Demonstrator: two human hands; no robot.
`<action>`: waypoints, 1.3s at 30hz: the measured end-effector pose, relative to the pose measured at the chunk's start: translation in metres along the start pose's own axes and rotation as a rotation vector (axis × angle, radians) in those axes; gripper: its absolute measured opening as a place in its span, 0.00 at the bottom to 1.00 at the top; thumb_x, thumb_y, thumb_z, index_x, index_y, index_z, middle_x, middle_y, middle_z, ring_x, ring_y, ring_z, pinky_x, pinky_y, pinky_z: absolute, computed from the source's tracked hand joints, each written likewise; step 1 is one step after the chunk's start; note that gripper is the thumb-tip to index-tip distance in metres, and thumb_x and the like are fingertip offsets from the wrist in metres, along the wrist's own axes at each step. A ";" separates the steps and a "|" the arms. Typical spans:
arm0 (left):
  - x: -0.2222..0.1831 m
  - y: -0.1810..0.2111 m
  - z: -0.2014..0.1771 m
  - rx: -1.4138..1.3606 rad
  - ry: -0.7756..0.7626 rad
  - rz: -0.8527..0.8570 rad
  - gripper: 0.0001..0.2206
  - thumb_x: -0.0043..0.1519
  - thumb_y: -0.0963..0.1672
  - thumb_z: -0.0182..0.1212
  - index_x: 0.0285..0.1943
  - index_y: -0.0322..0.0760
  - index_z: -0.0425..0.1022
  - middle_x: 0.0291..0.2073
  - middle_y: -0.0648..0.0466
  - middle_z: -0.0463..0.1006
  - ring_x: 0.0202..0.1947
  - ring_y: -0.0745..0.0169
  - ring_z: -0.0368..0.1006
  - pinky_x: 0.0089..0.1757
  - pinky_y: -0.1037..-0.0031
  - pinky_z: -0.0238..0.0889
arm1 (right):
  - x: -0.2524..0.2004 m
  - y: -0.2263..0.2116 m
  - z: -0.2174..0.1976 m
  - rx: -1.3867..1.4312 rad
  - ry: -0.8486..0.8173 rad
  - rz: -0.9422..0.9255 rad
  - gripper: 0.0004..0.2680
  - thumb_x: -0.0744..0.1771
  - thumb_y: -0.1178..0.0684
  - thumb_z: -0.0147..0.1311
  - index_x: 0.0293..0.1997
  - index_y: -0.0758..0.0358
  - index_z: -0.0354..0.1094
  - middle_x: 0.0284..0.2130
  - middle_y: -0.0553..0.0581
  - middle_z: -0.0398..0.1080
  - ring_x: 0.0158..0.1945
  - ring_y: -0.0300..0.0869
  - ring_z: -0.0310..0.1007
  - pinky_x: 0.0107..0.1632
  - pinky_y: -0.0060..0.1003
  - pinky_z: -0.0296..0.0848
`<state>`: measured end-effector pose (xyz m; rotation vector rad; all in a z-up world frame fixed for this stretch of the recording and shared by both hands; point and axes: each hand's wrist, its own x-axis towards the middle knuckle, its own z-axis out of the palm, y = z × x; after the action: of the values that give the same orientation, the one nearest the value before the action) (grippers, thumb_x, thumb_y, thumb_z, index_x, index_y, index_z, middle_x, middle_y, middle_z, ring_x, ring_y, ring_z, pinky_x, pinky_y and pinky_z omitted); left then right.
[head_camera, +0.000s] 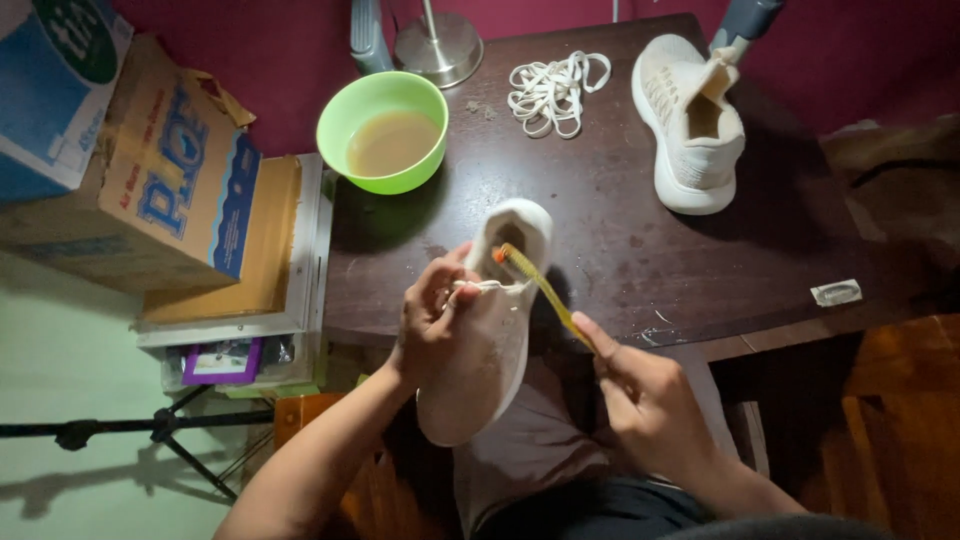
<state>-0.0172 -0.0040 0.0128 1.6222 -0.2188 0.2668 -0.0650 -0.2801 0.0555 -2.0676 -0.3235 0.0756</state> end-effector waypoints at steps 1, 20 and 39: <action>0.001 0.006 0.000 0.017 0.014 0.090 0.13 0.67 0.52 0.57 0.41 0.40 0.70 0.43 0.45 0.81 0.70 0.42 0.64 0.62 0.57 0.62 | -0.004 0.003 0.002 0.000 0.016 -0.036 0.23 0.63 0.64 0.50 0.66 0.50 0.69 0.17 0.48 0.58 0.18 0.35 0.50 0.24 0.32 0.54; 0.007 0.004 -0.001 0.289 0.186 0.153 0.12 0.57 0.42 0.70 0.43 0.36 0.69 0.40 0.50 0.70 0.62 0.43 0.73 0.55 0.66 0.68 | 0.016 0.038 0.020 -0.537 -0.067 -0.039 0.30 0.61 0.57 0.48 0.71 0.26 0.58 0.21 0.47 0.60 0.24 0.47 0.64 0.30 0.52 0.70; -0.003 -0.010 0.001 0.543 0.341 0.160 0.29 0.50 0.41 0.76 0.54 0.38 0.58 0.32 0.50 0.75 0.30 0.59 0.74 0.32 0.60 0.78 | 0.039 -0.056 -0.008 -0.227 -0.278 0.104 0.24 0.62 0.55 0.45 0.66 0.37 0.67 0.32 0.58 0.80 0.41 0.61 0.79 0.42 0.55 0.76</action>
<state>-0.0168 -0.0048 0.0027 2.0607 -0.0093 0.7702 -0.0371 -0.2505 0.1106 -2.3016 -0.4086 0.4087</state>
